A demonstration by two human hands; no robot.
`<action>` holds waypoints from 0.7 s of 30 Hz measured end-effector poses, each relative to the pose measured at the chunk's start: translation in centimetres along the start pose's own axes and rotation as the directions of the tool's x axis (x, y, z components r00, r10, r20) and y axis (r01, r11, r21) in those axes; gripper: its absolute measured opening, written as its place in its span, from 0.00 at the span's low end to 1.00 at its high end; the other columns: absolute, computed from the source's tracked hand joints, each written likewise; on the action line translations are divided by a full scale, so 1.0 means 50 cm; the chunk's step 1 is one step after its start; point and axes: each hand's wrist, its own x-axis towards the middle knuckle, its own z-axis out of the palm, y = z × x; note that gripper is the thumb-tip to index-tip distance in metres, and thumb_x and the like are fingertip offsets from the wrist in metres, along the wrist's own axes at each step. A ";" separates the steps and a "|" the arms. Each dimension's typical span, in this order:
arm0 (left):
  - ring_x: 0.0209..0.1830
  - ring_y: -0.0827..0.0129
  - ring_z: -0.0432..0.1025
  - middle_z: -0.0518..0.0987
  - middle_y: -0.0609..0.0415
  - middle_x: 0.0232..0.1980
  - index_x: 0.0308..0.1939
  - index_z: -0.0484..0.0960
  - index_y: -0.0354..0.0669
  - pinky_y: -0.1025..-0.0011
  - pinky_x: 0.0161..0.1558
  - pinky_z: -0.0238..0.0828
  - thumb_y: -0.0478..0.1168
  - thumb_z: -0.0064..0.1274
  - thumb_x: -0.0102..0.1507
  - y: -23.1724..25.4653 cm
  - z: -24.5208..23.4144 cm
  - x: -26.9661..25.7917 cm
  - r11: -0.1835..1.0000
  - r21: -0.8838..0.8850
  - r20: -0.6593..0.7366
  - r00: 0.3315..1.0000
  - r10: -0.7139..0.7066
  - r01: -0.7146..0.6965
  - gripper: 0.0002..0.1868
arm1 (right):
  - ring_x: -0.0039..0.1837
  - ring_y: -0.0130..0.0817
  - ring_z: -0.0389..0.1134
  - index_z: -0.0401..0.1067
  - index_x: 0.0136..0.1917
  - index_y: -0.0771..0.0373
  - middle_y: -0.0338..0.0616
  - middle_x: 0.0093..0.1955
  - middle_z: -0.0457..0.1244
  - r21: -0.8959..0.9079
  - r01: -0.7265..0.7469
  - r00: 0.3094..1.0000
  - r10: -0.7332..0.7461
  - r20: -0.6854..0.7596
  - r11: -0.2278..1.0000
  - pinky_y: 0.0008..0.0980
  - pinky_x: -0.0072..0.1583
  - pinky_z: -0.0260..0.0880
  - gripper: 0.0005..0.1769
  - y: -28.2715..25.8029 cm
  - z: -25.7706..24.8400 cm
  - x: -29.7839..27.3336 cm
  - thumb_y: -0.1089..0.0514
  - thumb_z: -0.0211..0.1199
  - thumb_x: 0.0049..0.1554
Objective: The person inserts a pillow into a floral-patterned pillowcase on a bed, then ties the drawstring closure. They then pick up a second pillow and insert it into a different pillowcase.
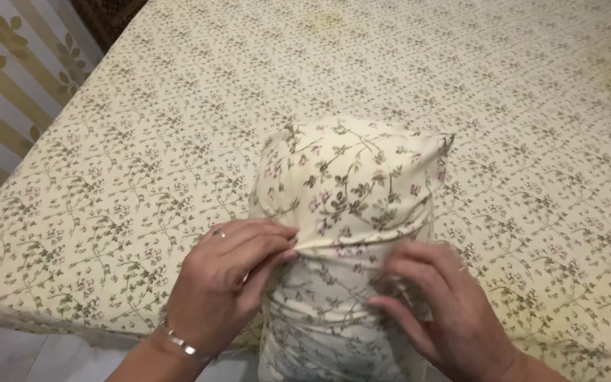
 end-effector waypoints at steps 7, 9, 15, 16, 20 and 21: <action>0.37 0.68 0.79 0.84 0.55 0.38 0.38 0.83 0.41 0.71 0.39 0.76 0.36 0.57 0.62 0.035 -0.042 -0.011 0.967 -0.142 0.155 0.969 -0.191 0.213 0.03 | 0.54 0.36 0.61 0.78 0.48 0.53 0.36 0.52 0.66 -0.252 0.190 0.975 -0.213 -0.065 0.949 0.36 0.56 0.64 0.13 -0.091 -0.057 0.141 0.53 0.75 0.50; 0.34 0.71 0.76 0.83 0.58 0.35 0.39 0.83 0.44 0.72 0.36 0.75 0.39 0.57 0.65 0.028 -0.041 -0.021 0.930 -0.160 0.298 0.914 -0.275 0.332 0.03 | 0.55 0.39 0.62 0.76 0.47 0.56 0.39 0.50 0.68 -0.259 0.262 0.955 -0.288 -0.068 0.930 0.37 0.56 0.64 0.14 -0.093 -0.059 0.147 0.55 0.74 0.48; 0.31 0.64 0.77 0.81 0.52 0.33 0.37 0.80 0.40 0.66 0.37 0.75 0.42 0.56 0.64 -0.009 0.012 -0.048 0.941 -0.076 0.432 0.862 -0.267 0.329 0.08 | 0.48 0.31 0.69 0.76 0.43 0.57 0.33 0.41 0.69 -0.145 0.145 0.989 -0.144 0.022 0.979 0.35 0.53 0.67 0.09 -0.092 -0.019 0.078 0.56 0.73 0.50; 0.31 0.64 0.79 0.82 0.52 0.33 0.37 0.80 0.40 0.66 0.37 0.77 0.43 0.53 0.65 -0.015 0.023 -0.051 0.846 -0.171 0.353 0.834 -0.425 0.504 0.10 | 0.48 0.31 0.69 0.75 0.42 0.57 0.34 0.41 0.69 -0.141 0.142 0.990 -0.141 0.016 0.980 0.35 0.53 0.67 0.08 -0.083 -0.015 0.073 0.57 0.73 0.50; 0.48 0.66 0.75 0.80 0.56 0.47 0.49 0.76 0.43 0.65 0.51 0.73 0.53 0.41 0.71 -0.086 0.058 0.002 0.523 -0.324 0.029 0.561 -0.828 0.789 0.19 | 0.49 0.28 0.70 0.74 0.44 0.57 0.35 0.44 0.70 -0.027 0.144 0.989 -0.144 0.026 0.989 0.33 0.54 0.70 0.05 -0.057 -0.002 0.055 0.59 0.70 0.55; 0.47 0.65 0.75 0.80 0.57 0.46 0.51 0.75 0.49 0.64 0.52 0.72 0.57 0.35 0.72 -0.111 0.066 0.028 0.193 -0.471 0.218 0.326 -0.920 0.861 0.20 | 0.51 0.25 0.71 0.74 0.45 0.56 0.35 0.45 0.70 0.033 0.155 0.987 -0.157 0.046 0.987 0.31 0.55 0.71 0.04 -0.050 -0.001 0.056 0.59 0.69 0.58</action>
